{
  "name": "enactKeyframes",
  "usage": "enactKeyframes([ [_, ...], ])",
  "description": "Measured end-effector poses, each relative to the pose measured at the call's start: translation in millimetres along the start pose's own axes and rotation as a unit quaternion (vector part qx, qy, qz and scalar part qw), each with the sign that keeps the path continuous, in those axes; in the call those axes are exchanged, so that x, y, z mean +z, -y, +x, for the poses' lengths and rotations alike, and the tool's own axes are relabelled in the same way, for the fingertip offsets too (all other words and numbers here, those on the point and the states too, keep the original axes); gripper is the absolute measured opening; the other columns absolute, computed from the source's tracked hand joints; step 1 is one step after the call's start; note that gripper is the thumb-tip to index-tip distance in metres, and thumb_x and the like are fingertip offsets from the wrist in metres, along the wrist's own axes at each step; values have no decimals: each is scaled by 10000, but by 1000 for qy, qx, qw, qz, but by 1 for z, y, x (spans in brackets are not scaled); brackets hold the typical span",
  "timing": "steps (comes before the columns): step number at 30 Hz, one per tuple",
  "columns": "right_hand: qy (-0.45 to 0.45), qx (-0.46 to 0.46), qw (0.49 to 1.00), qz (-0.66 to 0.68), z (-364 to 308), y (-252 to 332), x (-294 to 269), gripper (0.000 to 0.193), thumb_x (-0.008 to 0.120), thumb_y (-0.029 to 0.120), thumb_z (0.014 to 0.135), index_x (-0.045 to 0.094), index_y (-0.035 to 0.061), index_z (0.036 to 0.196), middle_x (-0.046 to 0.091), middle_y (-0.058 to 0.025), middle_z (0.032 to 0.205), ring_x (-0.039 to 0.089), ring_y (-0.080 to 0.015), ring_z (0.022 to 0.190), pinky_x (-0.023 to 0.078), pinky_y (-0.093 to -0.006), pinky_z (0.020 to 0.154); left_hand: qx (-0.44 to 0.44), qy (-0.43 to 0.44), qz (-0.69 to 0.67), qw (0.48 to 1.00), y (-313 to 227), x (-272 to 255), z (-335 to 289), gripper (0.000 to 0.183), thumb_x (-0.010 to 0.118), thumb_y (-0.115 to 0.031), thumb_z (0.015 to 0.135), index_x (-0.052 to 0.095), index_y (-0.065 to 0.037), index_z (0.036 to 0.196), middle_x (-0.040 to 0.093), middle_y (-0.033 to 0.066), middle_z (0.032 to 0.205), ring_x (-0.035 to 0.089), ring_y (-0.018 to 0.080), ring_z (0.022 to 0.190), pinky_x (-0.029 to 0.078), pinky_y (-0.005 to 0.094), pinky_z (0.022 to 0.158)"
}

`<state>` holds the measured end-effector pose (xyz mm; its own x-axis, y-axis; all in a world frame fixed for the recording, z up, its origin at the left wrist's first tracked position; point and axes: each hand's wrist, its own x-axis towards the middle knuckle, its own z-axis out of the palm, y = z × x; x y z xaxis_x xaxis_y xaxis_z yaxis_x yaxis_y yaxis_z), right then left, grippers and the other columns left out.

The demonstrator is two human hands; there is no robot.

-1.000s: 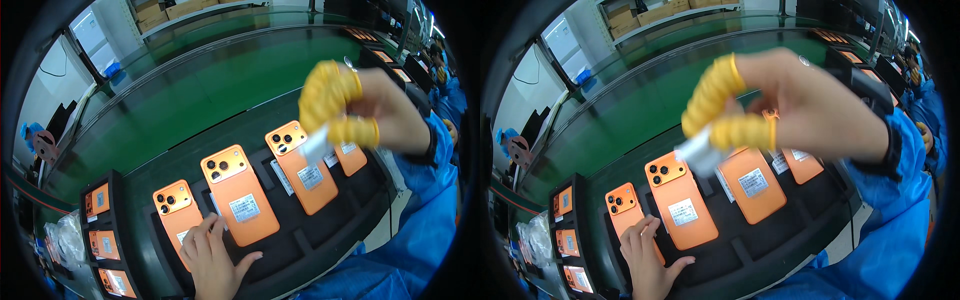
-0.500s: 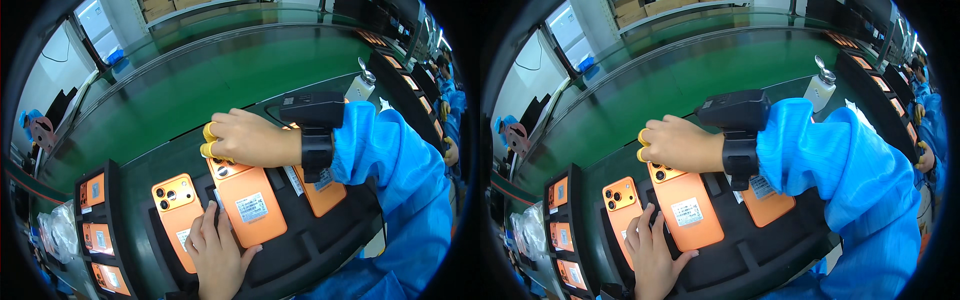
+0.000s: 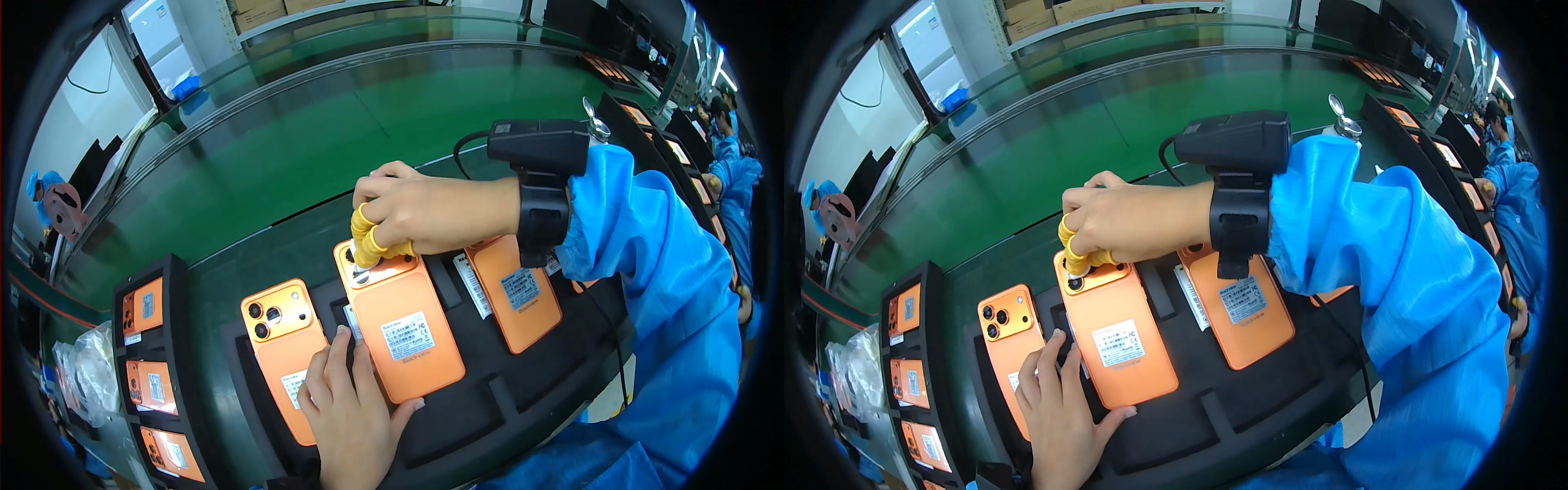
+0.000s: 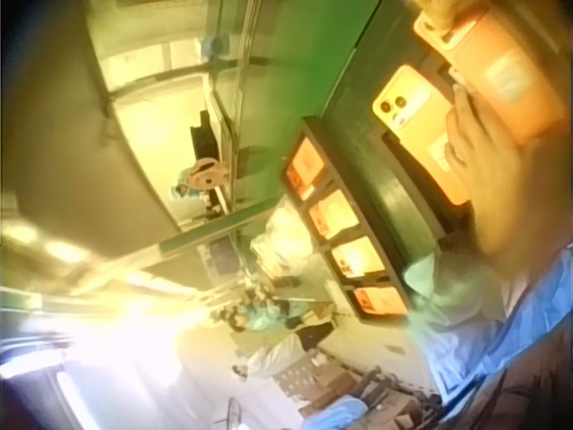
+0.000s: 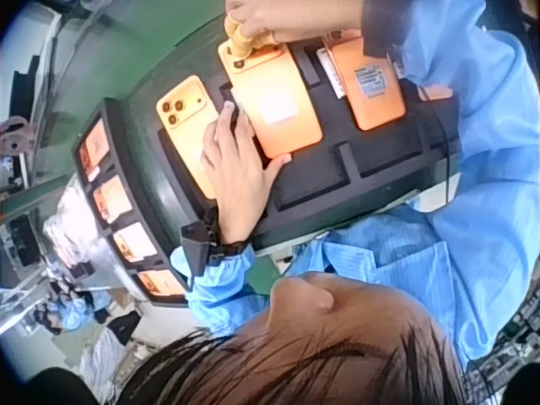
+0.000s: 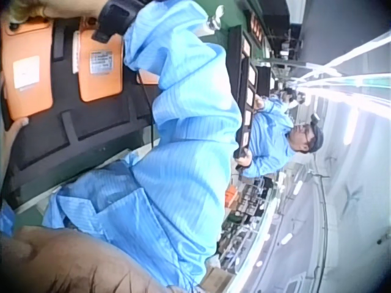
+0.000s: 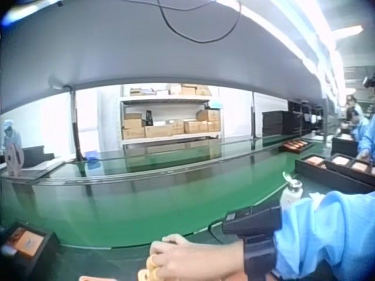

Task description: Cleaning the back and camera modules of smartphones on an industrial assembly line using a wipe and liquid solvent.

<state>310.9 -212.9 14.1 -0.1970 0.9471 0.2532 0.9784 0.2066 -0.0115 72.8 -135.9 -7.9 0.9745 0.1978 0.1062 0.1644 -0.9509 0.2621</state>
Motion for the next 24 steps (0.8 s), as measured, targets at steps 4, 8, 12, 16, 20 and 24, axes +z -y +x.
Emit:
enactKeyframes([
  [4, 72, 5, 996, 48, -2, -5, -14, 188, 623, 100, 687, 667, 101, 870, 562, -28, 835, 448, -214, 981, 310, -410, 924, 5, -41, -22, 999, -4, 0, 0, 722, 745, -263, 589, 416, 10, 1172, 343, 175, 1273, 347, 360, 1110, 295, 431, 906],
  [8, 71, 29, 997, 19, -9, -8, -31, 123, 576, 131, 754, 658, 88, 836, 593, -29, 840, 473, -201, 919, 378, -382, 803, 5, -44, -9, 999, -4, 1, -1, 715, 742, -266, 592, 421, 10, 1168, 349, 174, 1270, 349, 358, 1112, 294, 431, 907],
  [12, -19, 108, 990, 85, -13, -11, -33, 126, 579, 72, 723, 639, 33, 827, 610, -78, 818, 508, -241, 873, 436, -332, 721, -1, -33, -13, 999, -5, -2, 0, 711, 740, -267, 596, 422, 12, 1167, 350, 173, 1269, 348, 359, 1113, 293, 432, 909],
  [16, -78, 167, 977, 110, -6, 1, -25, 114, 576, 82, 731, 626, 33, 821, 604, -111, 815, 531, -259, 832, 434, -358, 731, 6, -37, -16, 999, -5, -1, 0, 710, 738, -264, 599, 421, 14, 1170, 354, 174, 1266, 349, 363, 1112, 293, 434, 914],
  [20, -69, 188, 977, 74, 0, 13, -8, 116, 613, 125, 726, 625, 58, 819, 566, -61, 780, 497, -228, 839, 406, -313, 748, 8, -38, -16, 999, -4, -1, 0, 709, 737, -261, 602, 420, 16, 1173, 355, 175, 1264, 349, 367, 1110, 296, 433, 914],
  [24, -117, 186, 975, -22, -3, 24, 6, 104, 602, 134, 730, 618, 58, 800, 542, -58, 785, 493, -220, 821, 391, -337, 764, 7, -42, -13, 999, -3, 0, 0, 708, 737, -259, 602, 421, 17, 1171, 354, 175, 1264, 351, 367, 1107, 299, 433, 913],
])
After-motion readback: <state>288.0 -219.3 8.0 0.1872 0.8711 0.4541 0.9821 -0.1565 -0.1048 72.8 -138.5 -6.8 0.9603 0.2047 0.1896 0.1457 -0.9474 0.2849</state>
